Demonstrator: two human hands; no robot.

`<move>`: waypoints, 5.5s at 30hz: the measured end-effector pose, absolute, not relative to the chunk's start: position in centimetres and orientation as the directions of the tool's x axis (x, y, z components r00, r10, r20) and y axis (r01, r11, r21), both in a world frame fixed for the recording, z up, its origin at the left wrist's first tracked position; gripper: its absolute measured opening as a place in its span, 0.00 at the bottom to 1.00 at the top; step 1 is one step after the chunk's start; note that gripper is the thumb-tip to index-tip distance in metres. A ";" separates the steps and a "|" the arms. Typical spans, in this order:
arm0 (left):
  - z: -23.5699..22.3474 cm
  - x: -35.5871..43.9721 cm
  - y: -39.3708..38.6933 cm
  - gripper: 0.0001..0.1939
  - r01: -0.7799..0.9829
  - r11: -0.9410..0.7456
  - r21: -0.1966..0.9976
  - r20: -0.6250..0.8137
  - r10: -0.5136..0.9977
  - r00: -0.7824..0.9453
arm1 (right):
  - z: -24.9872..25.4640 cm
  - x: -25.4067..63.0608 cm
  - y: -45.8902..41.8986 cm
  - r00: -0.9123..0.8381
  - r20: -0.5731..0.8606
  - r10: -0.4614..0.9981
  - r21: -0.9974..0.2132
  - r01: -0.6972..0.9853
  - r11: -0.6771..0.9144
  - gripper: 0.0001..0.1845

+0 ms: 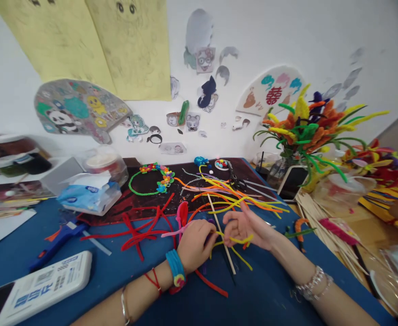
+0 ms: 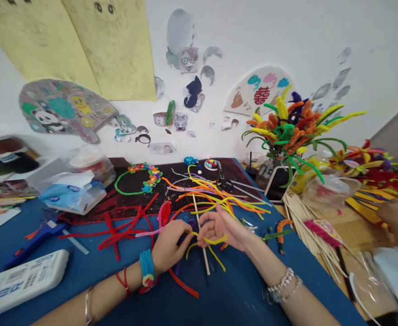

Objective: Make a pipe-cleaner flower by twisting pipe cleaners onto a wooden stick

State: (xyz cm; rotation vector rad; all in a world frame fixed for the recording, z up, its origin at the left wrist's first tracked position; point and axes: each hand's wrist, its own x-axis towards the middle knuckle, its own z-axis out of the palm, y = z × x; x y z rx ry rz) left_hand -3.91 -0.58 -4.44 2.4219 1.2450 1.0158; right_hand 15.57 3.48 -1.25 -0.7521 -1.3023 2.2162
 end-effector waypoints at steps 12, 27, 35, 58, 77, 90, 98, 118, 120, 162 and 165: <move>-4.7 -3.7 -1.3 0.09 0.590 -0.690 0.419 0.484 0.719 0.498 | -2.2 15.8 3.1 -0.689 -0.386 0.614 -0.903 0.417 -0.100 0.13; -4.3 -3.9 -1.7 0.12 0.500 -0.777 0.382 0.507 0.628 0.590 | 0.0 17.2 1.8 -0.797 -0.283 0.533 -0.795 0.506 0.334 0.11; -4.3 -3.9 -1.8 0.12 0.439 -0.845 0.306 0.547 0.534 0.645 | 0.2 19.0 2.4 -0.711 -0.412 0.569 -0.802 0.580 0.144 0.13; -5.8 -2.9 -2.3 0.23 0.334 -0.940 0.072 0.453 0.329 0.829 | -0.7 21.0 3.8 -0.649 -0.554 0.521 -0.645 0.731 0.224 0.21; 0.4 -11.6 2.5 0.16 0.896 -0.363 0.256 0.141 0.931 0.336 | -1.1 7.4 11.0 -0.402 -0.045 0.915 -0.260 0.889 0.377 0.17; 6.6 -10.9 7.3 0.16 -0.403 -0.342 0.849 0.320 0.939 -0.124 | 4.8 4.2 6.5 -0.384 0.420 0.822 -0.815 0.240 0.528 0.15; 7.8 -7.8 5.7 0.17 -0.531 -0.373 0.761 0.371 0.921 -0.117 | 5.2 2.9 5.2 -0.394 0.524 0.756 -0.725 0.260 0.638 0.12; 12.7 -8.2 0.4 0.14 -0.515 -0.484 0.708 0.504 0.857 -0.113 | 7.8 3.5 1.8 -0.401 0.720 0.566 -0.328 0.522 0.787 0.18; 12.8 -7.9 0.0 0.16 -0.476 -0.497 0.725 0.511 0.852 -0.112 | 7.6 3.7 2.1 -0.399 0.738 0.545 -0.317 0.508 0.801 0.18; 13.7 -7.4 -2.6 0.16 -0.085 -0.654 0.752 0.564 0.704 -0.431 | 8.9 4.6 0.5 -0.493 0.698 0.519 -0.331 0.421 0.845 0.16; 13.7 -7.6 -2.6 0.17 -0.107 -0.646 0.756 0.554 0.718 -0.421 | 8.8 4.5 0.4 -0.484 0.701 0.525 -0.329 0.434 0.839 0.16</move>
